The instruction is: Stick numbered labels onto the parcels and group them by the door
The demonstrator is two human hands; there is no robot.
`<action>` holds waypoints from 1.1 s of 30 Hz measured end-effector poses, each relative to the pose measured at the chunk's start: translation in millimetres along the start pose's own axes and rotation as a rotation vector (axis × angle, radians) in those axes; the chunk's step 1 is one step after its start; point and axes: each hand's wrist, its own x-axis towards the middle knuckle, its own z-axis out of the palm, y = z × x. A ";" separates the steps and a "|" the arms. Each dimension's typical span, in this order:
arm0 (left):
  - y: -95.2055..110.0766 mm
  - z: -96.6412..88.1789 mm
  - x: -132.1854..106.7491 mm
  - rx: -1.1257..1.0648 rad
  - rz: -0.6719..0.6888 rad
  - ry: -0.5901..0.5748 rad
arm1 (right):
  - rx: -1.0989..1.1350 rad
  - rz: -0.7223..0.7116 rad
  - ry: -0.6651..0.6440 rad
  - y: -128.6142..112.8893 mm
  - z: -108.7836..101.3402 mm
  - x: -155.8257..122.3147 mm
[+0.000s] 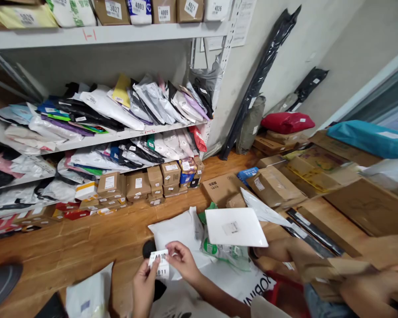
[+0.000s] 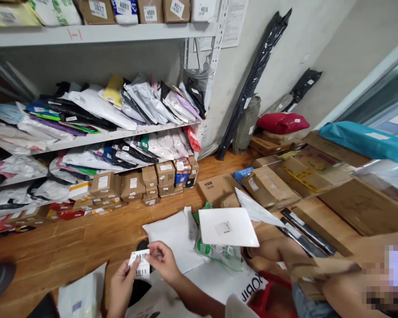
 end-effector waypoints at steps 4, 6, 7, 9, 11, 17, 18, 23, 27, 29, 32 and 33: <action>11.8 -12.4 65.0 0.171 0.008 -0.020 | -0.001 0.025 0.010 22.6 13.8 49.9; 22.0 -20.8 108.0 0.212 -0.004 -0.054 | 0.010 0.022 0.064 29.8 27.7 85.9; 28.6 -25.1 130.8 0.209 -0.012 -0.087 | 0.013 0.023 0.099 30.6 36.0 106.5; 43.9 -33.7 176.6 0.179 -0.012 -0.147 | 0.012 0.016 0.185 26.7 53.7 150.7; 61.1 -42.4 220.0 0.161 0.010 -0.172 | 0.009 -0.005 0.268 17.6 70.1 194.9; 106.4 -61.0 333.8 0.291 0.031 -0.221 | -0.108 -0.094 0.446 0.0 94.8 297.0; 111.5 -60.8 350.7 0.338 0.053 -0.238 | -0.110 -0.098 0.473 0.6 94.4 309.7; 129.2 -38.2 422.8 0.553 0.090 -0.319 | -0.009 -0.058 0.592 7.4 73.9 367.5; 142.9 0.9 471.5 0.781 0.207 -0.406 | 0.179 -0.045 0.672 15.8 40.9 413.1; 150.1 25.4 495.6 0.899 0.295 -0.422 | 0.247 -0.043 0.676 21.5 18.4 438.8; 156.5 66.6 530.8 1.059 0.338 -0.458 | 0.331 -0.032 0.699 30.6 -30.3 482.8; 156.2 80.9 541.3 1.102 0.331 -0.497 | 0.349 -0.025 0.730 34.1 -51.8 497.8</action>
